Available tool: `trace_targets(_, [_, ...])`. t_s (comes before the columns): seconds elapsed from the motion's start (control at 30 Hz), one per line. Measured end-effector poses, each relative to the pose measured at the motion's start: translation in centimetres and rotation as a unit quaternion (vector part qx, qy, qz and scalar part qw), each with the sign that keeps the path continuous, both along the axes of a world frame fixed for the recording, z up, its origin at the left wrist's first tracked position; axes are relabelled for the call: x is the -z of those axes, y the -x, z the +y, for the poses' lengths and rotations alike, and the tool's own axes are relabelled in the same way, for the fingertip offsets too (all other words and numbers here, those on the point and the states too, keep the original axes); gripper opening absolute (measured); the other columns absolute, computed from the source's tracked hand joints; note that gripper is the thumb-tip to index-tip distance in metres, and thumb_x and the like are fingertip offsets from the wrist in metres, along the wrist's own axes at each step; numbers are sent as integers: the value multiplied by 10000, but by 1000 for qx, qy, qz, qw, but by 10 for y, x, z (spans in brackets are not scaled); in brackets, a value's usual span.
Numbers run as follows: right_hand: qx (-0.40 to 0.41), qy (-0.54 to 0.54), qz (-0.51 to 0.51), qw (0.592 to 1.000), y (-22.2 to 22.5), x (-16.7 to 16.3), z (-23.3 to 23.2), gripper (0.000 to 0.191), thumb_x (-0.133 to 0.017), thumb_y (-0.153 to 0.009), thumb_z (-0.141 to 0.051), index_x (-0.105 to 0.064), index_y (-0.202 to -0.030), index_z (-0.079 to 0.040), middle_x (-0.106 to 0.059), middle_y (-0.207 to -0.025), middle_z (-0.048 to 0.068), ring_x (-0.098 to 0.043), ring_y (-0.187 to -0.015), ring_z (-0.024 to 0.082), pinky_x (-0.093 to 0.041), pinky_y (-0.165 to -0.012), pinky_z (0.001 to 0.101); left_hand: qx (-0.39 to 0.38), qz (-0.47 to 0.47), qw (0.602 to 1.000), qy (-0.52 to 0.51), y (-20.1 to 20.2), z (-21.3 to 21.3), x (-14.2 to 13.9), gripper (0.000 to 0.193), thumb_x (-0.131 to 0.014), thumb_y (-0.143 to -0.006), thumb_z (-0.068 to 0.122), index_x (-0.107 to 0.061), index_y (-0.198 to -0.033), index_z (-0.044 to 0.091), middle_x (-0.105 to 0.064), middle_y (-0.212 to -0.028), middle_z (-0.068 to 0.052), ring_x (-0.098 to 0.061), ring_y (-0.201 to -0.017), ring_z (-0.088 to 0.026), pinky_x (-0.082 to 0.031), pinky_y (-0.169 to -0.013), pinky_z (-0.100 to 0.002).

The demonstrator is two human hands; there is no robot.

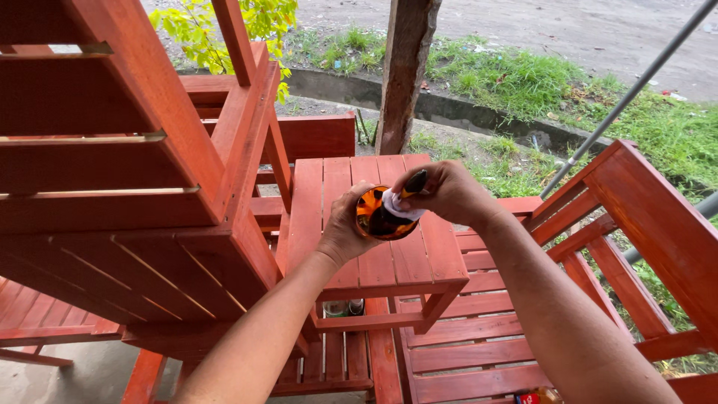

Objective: The person applies reddish-brown wood stain to an upside-down wooden bench and chair frames using a wide brush, holding a stain container in one hand while brushing rails and slats. They then pour more stain from a bottle into the container, re-dip the brush, and resume brushing the furniture.

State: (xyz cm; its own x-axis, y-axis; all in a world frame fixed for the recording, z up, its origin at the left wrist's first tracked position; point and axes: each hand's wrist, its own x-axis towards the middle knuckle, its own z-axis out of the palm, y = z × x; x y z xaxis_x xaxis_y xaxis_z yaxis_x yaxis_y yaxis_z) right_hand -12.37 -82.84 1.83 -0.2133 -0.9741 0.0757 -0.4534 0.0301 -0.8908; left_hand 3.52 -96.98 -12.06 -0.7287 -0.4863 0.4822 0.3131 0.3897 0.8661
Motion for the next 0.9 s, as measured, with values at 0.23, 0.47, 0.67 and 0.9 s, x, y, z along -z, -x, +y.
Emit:
trace_targets(0.23, [65, 6, 73, 995, -3, 18, 2, 214, -871, -783, -105, -808, -987, -113, -765, -850, -39, -614, -742, 59, -522, -704, 262, -60, -12, 995, 79, 2, 8, 1, 783, -949, -598, 193, -573, -1281, 120, -707, -1146, 12, -698, -1066, -105, -592, -987, -285])
trace_targets(0.47, [110, 50, 53, 991, 13, 30, 10, 218, -877, -772, -138, -801, -975, -114, -744, -829, -39, -612, -742, 57, -540, -707, 264, 51, -8, 993, -102, 16, 10, 11, 940, -965, -568, 193, -493, -1377, 109, -682, -1267, -36, -661, -1176, -164, -558, -1072, -345])
trace_targets(0.67, [155, 58, 57, 985, 23, 51, 3, 245, -855, -809, -118, -765, -1034, -86, -747, -876, -2, -650, -805, 84, -562, -743, 280, -161, -186, 958, 149, 21, 5, 4, 1252, -1052, -382, 422, -416, -1418, 125, -644, -1262, -79, -607, -1185, -238, -485, -1051, -389])
trace_targets(0.9, [173, 70, -102, 977, 29, 86, -14, 376, -790, -838, -83, -688, -1200, -75, -716, -1040, 4, -693, -860, 118, -585, -760, 296, -53, -198, 979, 0, 21, 3, -2, 1199, -1039, -438, 318, -420, -1441, 99, -626, -1365, -84, -596, -1286, -240, -495, -1104, -371])
